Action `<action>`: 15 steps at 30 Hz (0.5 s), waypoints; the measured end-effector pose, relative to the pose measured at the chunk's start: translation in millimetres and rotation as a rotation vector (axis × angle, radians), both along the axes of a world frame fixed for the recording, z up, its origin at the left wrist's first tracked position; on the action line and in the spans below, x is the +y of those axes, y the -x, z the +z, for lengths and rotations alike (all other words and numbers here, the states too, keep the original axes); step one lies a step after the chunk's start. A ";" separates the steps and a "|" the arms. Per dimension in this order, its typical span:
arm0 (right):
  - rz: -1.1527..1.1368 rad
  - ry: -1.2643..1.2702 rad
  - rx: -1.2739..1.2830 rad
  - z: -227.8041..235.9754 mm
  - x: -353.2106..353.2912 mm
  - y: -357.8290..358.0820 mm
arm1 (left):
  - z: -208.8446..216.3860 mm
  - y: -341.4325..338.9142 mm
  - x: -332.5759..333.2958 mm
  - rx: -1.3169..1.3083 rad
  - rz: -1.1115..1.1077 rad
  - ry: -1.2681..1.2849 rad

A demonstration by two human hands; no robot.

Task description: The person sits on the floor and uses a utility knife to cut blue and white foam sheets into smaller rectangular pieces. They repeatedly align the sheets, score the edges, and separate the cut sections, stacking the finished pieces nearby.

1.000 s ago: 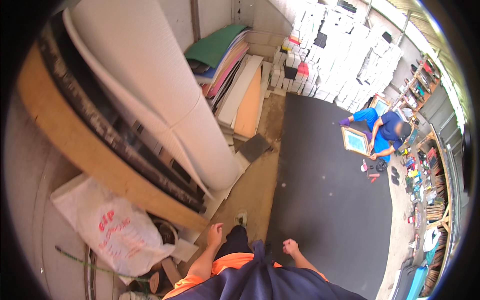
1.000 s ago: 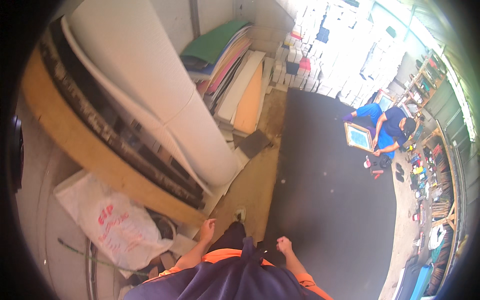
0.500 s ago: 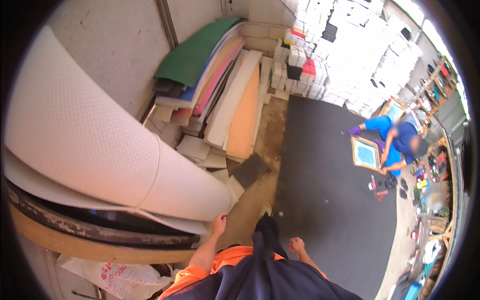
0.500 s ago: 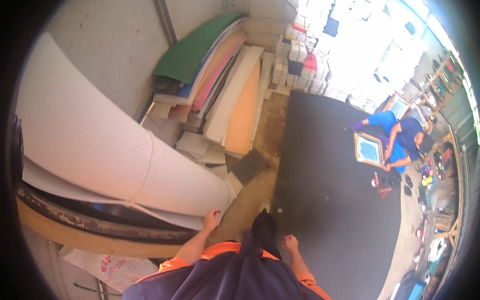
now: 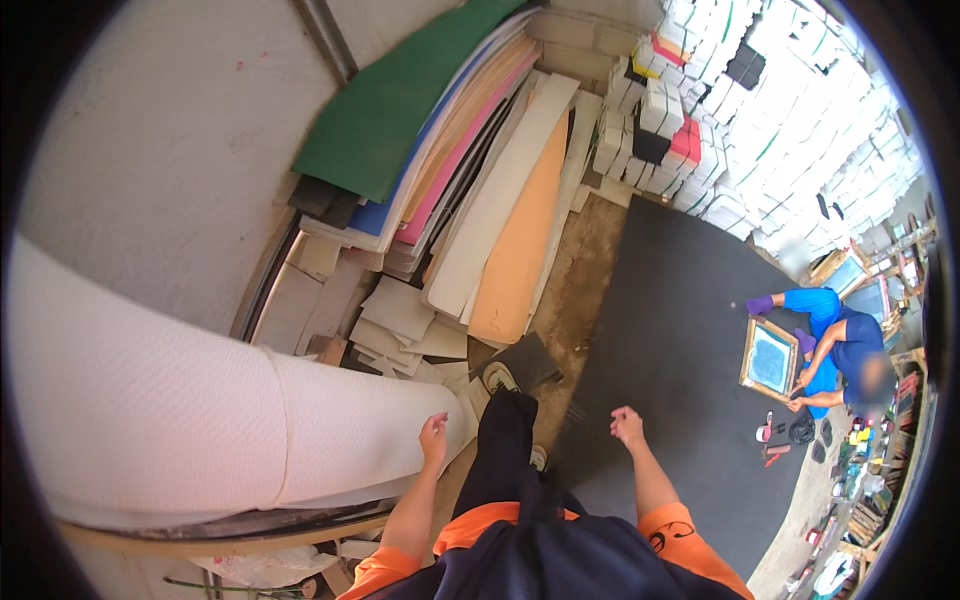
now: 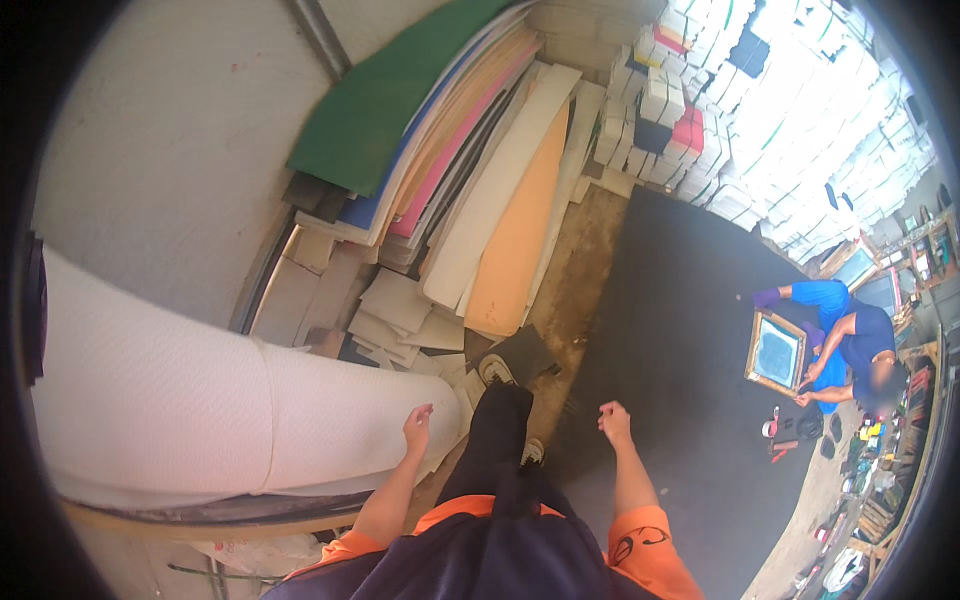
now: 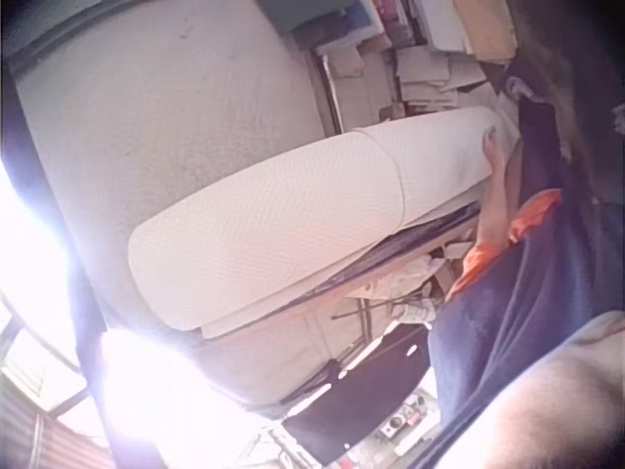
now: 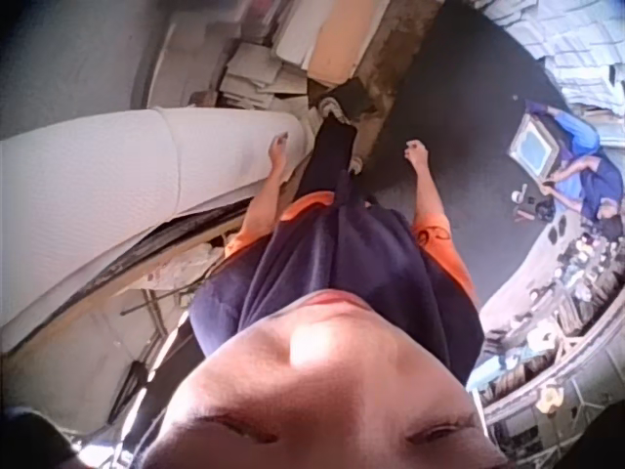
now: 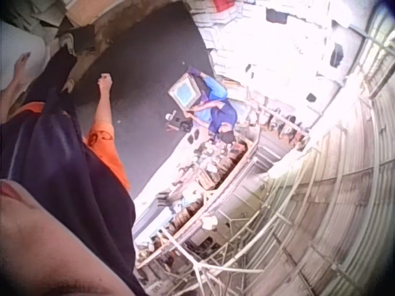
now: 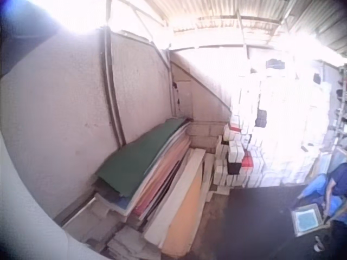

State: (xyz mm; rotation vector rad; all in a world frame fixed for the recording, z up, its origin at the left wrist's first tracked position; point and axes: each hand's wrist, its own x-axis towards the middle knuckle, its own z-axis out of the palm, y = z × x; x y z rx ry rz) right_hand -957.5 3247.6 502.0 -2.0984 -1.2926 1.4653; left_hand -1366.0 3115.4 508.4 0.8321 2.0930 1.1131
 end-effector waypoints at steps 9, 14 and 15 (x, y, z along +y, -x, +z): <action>0.114 0.076 0.066 -68.9 159.8 67.5 | -63.9 17.1 184.0 0.082 -0.134 0.147; 0.323 -0.130 -0.036 -168.6 254.6 114.1 | -140.3 48.7 280.2 0.302 -0.259 0.270; 0.352 -0.088 -0.007 -185.0 266.5 125.8 | -161.4 59.3 286.8 0.337 -0.277 0.285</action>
